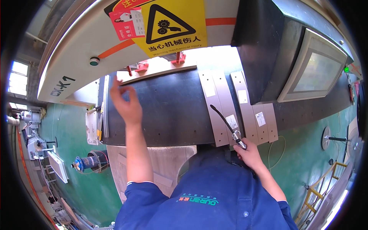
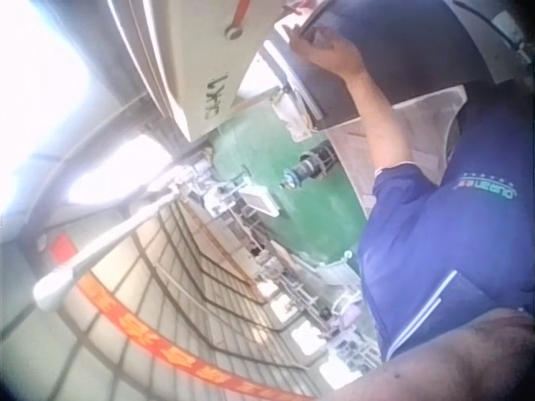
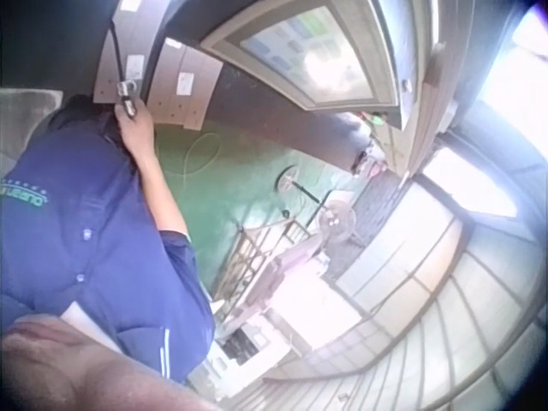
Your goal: The person operates an industrial boring machine by hand, positioning wood panels against the fence and pressing buttons to activate the pneumatic drills. The person handles multiple wooden panels one at a time, flipping some over and using an air nozzle to clear dust from the machine surface.
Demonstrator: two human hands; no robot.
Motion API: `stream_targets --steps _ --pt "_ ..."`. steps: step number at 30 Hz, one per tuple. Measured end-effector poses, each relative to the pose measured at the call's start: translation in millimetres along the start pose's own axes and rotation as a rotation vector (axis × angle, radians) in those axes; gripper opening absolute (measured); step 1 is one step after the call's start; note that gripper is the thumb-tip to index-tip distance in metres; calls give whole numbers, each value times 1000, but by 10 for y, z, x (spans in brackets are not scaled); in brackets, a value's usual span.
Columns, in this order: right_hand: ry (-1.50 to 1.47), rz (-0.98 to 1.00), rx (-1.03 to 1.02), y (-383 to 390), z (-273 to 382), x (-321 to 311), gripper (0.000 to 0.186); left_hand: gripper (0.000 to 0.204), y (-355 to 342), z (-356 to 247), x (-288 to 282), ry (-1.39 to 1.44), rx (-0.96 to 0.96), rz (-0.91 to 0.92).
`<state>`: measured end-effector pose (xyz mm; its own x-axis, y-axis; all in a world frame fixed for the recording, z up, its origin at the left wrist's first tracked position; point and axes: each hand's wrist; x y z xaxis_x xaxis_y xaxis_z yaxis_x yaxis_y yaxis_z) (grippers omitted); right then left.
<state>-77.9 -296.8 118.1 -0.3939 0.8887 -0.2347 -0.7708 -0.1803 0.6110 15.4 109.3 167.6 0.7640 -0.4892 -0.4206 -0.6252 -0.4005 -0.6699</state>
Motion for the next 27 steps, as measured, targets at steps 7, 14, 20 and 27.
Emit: stream_targets --steps 7,14,20,27 --pt "-42 -73 115 175 -39 0 18 56 1352 38 477 222 -391 438" --pt "-164 -193 68 260 -202 25 16 52 1692 -231 899 189 -395 679" --pt "-188 -281 80 369 -241 -74 18 58 1725 -470 1181 -37 -384 858" --pt "-175 -318 68 359 -424 -278 19 76 1925 -907 1431 -185 -358 881"
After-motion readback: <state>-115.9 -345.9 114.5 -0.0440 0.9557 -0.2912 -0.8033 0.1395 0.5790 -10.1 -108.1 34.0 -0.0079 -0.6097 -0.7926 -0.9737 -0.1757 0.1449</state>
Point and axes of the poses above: each hand's wrist, its own y-axis away from the middle knuckle, its own x-axis out of the palm, z = x × y, and after that the axes turned 3 degrees about y, right-handed
